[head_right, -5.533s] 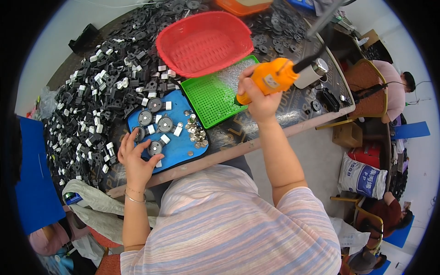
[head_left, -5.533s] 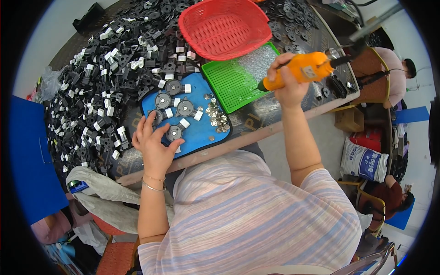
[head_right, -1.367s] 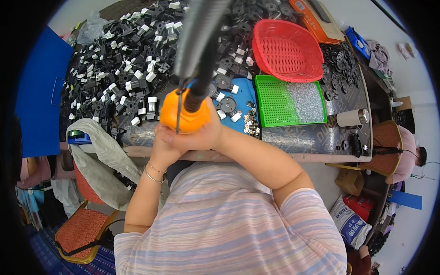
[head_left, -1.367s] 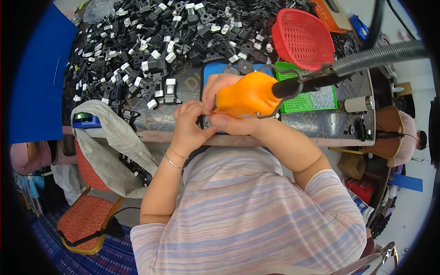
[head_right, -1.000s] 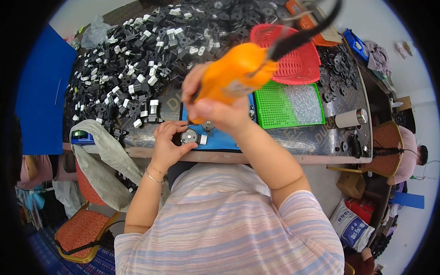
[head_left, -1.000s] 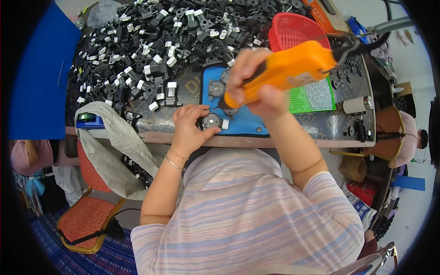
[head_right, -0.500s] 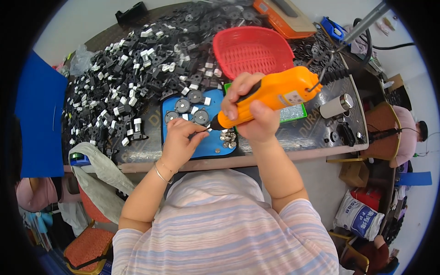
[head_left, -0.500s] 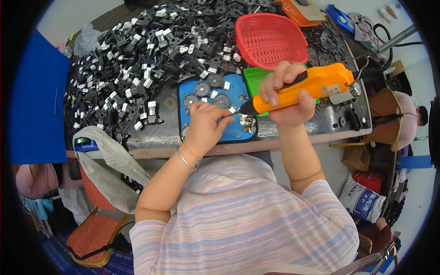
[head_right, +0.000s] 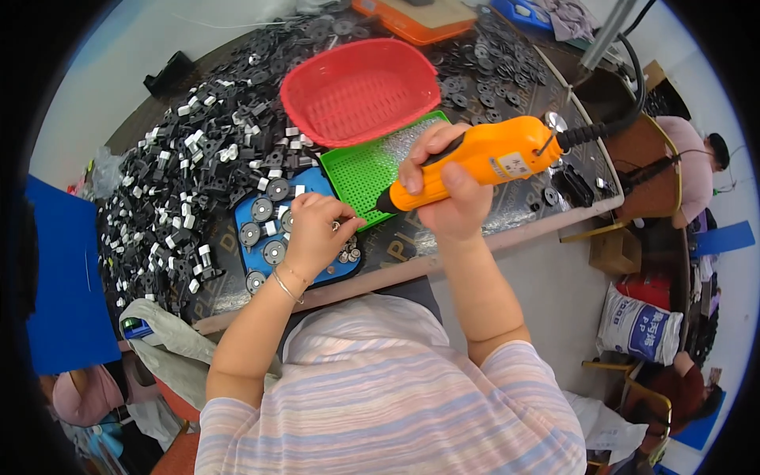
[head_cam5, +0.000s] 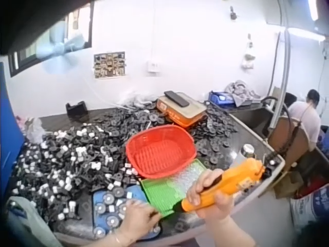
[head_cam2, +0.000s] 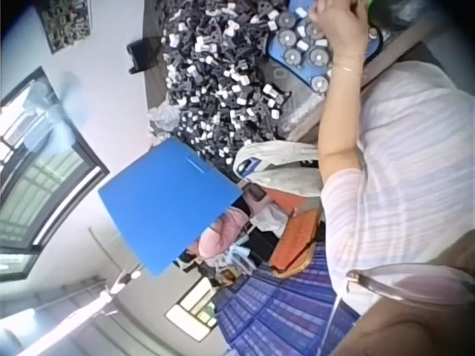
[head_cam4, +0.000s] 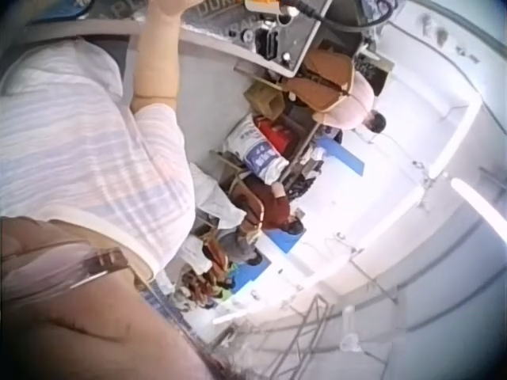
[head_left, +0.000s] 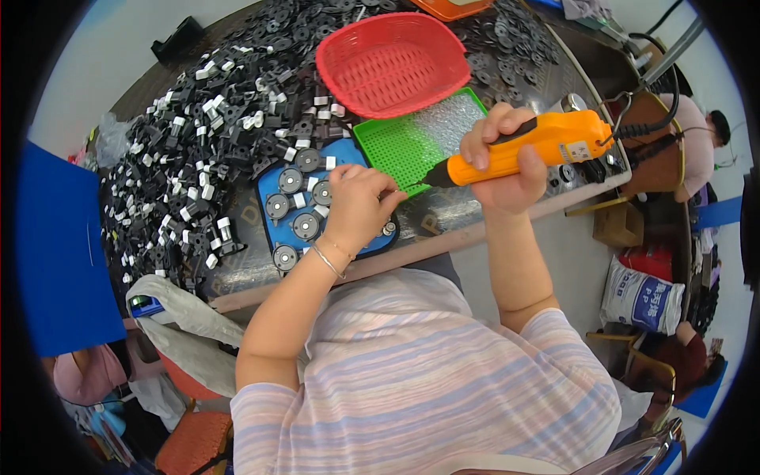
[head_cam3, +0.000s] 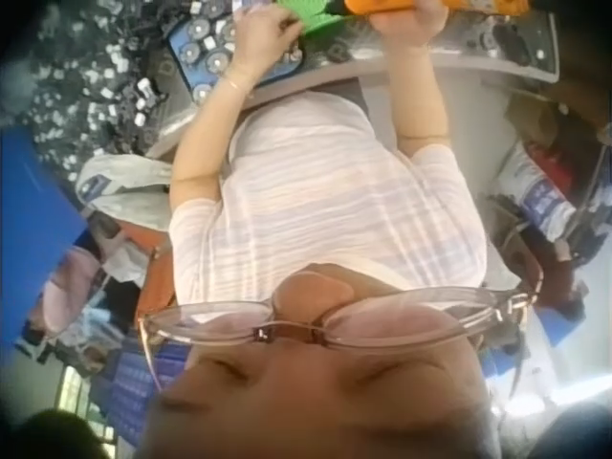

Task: Assemble small mechanical components on a factory workbench using an electric screwdriver.

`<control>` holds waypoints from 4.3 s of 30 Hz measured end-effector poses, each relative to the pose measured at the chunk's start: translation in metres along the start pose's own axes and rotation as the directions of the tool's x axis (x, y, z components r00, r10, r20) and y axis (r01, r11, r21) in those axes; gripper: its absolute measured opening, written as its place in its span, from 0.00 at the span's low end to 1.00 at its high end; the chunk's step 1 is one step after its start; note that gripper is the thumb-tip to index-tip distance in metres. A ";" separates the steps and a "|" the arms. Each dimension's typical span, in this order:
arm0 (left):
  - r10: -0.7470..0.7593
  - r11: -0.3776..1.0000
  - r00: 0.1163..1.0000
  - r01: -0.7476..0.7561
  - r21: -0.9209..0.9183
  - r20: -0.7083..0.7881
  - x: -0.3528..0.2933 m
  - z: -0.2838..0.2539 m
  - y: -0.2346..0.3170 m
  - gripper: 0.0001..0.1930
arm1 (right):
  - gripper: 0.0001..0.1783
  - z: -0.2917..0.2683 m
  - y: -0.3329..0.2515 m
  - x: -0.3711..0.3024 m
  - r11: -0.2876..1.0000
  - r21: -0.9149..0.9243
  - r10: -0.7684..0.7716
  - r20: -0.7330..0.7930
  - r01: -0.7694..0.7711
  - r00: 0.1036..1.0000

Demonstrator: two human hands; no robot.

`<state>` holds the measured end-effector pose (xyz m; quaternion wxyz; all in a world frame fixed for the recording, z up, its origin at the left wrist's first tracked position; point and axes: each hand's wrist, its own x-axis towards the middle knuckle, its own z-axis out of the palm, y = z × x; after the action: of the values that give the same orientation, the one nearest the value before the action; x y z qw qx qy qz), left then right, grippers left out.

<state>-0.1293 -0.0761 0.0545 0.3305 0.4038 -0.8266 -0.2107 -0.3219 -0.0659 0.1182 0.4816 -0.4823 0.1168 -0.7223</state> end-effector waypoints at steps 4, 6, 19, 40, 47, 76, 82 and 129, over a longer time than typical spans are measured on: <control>0.052 0.997 0.998 -0.050 0.052 -0.039 -0.003 0.004 0.003 0.08 | 0.19 0.008 0.001 -0.003 1.000 0.007 0.019 0.030 -0.019 0.999; 0.070 0.995 0.996 -0.066 0.075 -0.048 -0.005 0.004 0.003 0.08 | 0.20 0.011 0.002 -0.004 0.999 -0.011 0.032 0.064 -0.032 0.997; 0.128 0.972 0.991 -0.115 0.206 -0.049 -0.010 0.001 0.008 0.07 | 0.20 0.016 0.009 -0.006 0.999 -0.002 0.052 0.119 -0.052 0.992; 0.000 0.985 0.999 0.008 0.175 -0.048 -0.027 -0.004 0.014 0.16 | 0.16 0.019 0.016 -0.013 0.991 0.129 0.025 0.094 -0.037 0.995; -0.269 0.851 0.962 0.257 0.458 -0.042 -0.030 -0.051 -0.041 0.27 | 0.19 0.014 0.015 -0.013 0.996 -0.024 0.087 0.104 -0.085 0.991; -0.159 0.938 0.983 0.122 0.323 0.091 -0.068 -0.035 -0.016 0.28 | 0.19 0.031 0.037 -0.014 0.988 0.034 0.146 0.105 -0.150 0.984; -0.158 0.944 0.985 0.131 0.304 0.068 -0.069 -0.032 -0.020 0.27 | 0.18 0.056 0.052 -0.016 0.978 -0.071 0.204 0.205 -0.194 0.957; -0.250 0.929 0.960 0.202 0.309 0.123 -0.067 -0.032 -0.018 0.27 | 0.11 -0.023 0.050 0.003 0.955 -0.295 0.009 -0.049 -0.023 0.999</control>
<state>-0.0662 -0.0349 0.0402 0.1729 0.5229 -0.8203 -0.1541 -0.3113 -0.1004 0.0770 0.4072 -0.5307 0.2385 -0.7040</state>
